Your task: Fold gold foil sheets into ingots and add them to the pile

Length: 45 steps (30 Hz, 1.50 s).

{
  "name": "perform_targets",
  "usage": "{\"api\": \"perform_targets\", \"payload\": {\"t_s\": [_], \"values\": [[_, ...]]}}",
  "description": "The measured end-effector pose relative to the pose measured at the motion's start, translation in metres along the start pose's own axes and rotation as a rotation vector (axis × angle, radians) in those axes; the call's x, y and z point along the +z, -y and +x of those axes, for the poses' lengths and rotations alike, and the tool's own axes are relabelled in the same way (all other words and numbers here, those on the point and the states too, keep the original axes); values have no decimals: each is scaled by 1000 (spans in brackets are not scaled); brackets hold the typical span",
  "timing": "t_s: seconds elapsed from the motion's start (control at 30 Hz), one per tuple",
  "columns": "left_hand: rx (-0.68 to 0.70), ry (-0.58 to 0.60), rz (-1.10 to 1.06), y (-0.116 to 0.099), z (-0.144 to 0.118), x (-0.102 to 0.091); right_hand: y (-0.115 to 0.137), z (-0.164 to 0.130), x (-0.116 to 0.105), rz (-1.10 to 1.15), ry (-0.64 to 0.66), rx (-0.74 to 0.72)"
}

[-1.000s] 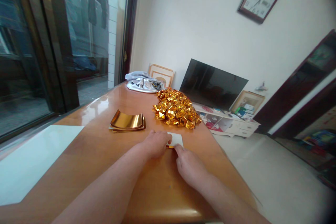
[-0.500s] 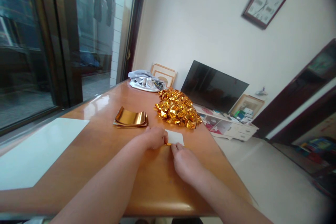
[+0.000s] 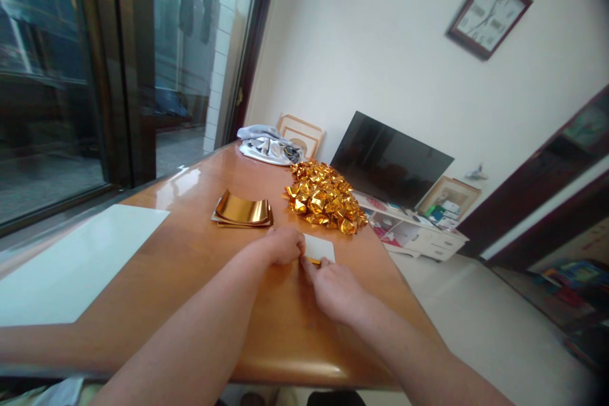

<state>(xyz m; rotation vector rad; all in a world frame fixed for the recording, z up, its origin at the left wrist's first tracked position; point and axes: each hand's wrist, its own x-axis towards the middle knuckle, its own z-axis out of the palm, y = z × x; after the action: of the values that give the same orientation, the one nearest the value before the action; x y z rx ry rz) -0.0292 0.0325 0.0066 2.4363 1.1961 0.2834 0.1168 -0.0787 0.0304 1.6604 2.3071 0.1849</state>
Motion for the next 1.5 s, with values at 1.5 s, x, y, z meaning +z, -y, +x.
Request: {"api": "perform_targets", "payload": {"t_s": [1.5], "values": [[-42, -46, 149, -8, 1, 0, -51, -29, 35, 167, -149, 140]]}}
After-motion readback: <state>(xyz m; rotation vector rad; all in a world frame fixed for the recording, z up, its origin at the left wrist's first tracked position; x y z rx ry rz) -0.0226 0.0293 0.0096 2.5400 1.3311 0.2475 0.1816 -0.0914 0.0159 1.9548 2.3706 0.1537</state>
